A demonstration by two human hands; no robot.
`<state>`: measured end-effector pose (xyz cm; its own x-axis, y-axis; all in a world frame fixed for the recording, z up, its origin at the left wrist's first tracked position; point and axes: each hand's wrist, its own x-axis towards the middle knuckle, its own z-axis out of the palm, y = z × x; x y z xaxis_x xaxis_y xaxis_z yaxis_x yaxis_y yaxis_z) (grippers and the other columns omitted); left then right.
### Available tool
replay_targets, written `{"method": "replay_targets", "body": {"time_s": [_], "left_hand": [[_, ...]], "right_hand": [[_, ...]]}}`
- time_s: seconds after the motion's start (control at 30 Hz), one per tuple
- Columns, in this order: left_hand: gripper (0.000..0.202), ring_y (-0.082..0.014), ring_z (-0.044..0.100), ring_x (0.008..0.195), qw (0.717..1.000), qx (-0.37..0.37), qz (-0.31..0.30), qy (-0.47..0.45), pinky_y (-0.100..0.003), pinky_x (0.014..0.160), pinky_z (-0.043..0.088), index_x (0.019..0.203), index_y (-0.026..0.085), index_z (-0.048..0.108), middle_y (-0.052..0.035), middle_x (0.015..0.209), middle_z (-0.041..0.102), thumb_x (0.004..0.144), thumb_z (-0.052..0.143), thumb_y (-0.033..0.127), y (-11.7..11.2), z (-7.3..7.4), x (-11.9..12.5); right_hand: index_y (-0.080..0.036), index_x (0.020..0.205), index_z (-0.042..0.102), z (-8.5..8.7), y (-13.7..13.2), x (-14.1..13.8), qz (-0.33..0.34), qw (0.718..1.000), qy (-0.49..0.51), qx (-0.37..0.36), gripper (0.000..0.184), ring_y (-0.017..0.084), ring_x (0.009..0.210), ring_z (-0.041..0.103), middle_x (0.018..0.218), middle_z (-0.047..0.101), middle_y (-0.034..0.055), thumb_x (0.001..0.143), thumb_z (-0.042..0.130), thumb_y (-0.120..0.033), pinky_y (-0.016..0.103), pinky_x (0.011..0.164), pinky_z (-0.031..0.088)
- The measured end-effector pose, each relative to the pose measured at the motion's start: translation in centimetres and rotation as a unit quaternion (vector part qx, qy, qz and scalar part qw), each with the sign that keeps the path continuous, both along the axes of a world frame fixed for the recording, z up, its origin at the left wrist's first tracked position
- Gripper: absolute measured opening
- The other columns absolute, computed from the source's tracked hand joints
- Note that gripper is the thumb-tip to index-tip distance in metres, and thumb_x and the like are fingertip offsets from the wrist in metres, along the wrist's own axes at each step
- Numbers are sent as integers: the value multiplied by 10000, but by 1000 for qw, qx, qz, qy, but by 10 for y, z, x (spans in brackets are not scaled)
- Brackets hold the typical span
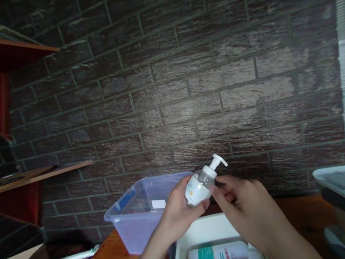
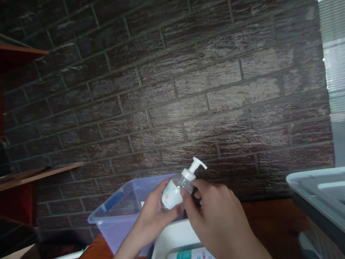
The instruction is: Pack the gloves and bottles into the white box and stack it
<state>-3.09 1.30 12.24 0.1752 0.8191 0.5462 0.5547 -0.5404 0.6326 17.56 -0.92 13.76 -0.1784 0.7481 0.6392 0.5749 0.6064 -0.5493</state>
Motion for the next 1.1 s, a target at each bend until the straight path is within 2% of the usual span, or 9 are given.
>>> {"method": "replay_targets", "body": {"time_s": [0.13, 0.2, 0.3, 0.43, 0.57, 0.77, 0.9, 1.0, 1.1], "left_hand": [[452, -207, 630, 821, 996, -60, -66, -19, -259, 693, 461, 1189, 155, 646, -44, 941, 709, 784, 782, 302, -2, -1, -5], [429, -176, 594, 759, 989, -102, -107, -28, -242, 643, 434, 1155, 141, 646, -39, 897, 686, 789, 784, 319, -4, -1, -8], [422, -145, 545, 693, 973, -163, -159, -32, -232, 606, 410, 1105, 122, 645, -25, 835, 643, 789, 791, 361, -6, 2, -12], [477, -160, 546, 760, 968, -178, -175, 4, -237, 653, 425, 1107, 122, 655, -25, 874, 644, 770, 804, 425, -7, 5, -21], [510, -200, 583, 859, 971, -170, -160, 57, -243, 695, 458, 1139, 145, 662, -33, 951, 675, 748, 796, 444, -6, 3, -34], [453, -160, 577, 752, 954, -180, -196, 140, -218, 611, 418, 1131, 158, 663, 9, 870, 677, 725, 782, 320, -16, 2, -39], [473, -172, 619, 788, 951, -141, -203, 187, -238, 677, 453, 1152, 181, 661, 7, 917, 714, 712, 793, 296, -28, 0, -33], [487, -167, 629, 734, 937, -168, -216, 216, -235, 602, 441, 1161, 194, 657, 8, 896, 721, 709, 797, 308, -32, -6, -25], [462, -175, 626, 688, 927, -172, -205, 261, -244, 536, 412, 1074, 188, 678, 0, 856, 718, 658, 824, 327, -29, -14, -18]], "right_hand": [[-231, 1145, 698, 4, -1, 11, -87, 987, 46, 131, 283, 261, 957, 706, 1056, 745, 79, 972, 527, -375, 363, 812, 547], [-198, 1242, 662, 3, 6, 13, -111, 981, 24, 155, 340, 289, 1108, 652, 1192, 701, 113, 974, 515, -347, 413, 936, 524], [-166, 1337, 632, -1, 17, 13, -98, 990, -39, 97, 408, 300, 1200, 616, 1299, 657, 138, 988, 493, -323, 426, 1028, 486], [-178, 1264, 699, -3, 19, 9, -50, 994, -97, -4, 394, 275, 1114, 678, 1204, 699, 134, 1027, 428, -339, 397, 1011, 489], [-192, 1237, 712, -6, 12, 6, 3, 991, -135, -14, 364, 265, 1142, 657, 1188, 703, 130, 1006, 441, -270, 372, 1035, 451], [-171, 1233, 683, -20, -3, 15, 125, 966, -226, -17, 378, 280, 1196, 583, 1211, 705, 111, 871, 575, -147, 421, 1112, 359], [-170, 1175, 697, -25, -9, 22, 121, 949, -273, -98, 335, 305, 1181, 585, 1232, 690, 123, 854, 601, -184, 431, 1054, 412], [-176, 1155, 708, -29, -7, 23, 112, 931, -312, -151, 362, 322, 1097, 626, 1139, 706, 125, 800, 642, -191, 435, 969, 453], [-185, 1115, 718, -31, -2, 22, 126, 923, -326, -161, 359, 310, 1060, 640, 1078, 718, 111, 760, 665, -177, 397, 917, 459]]}}
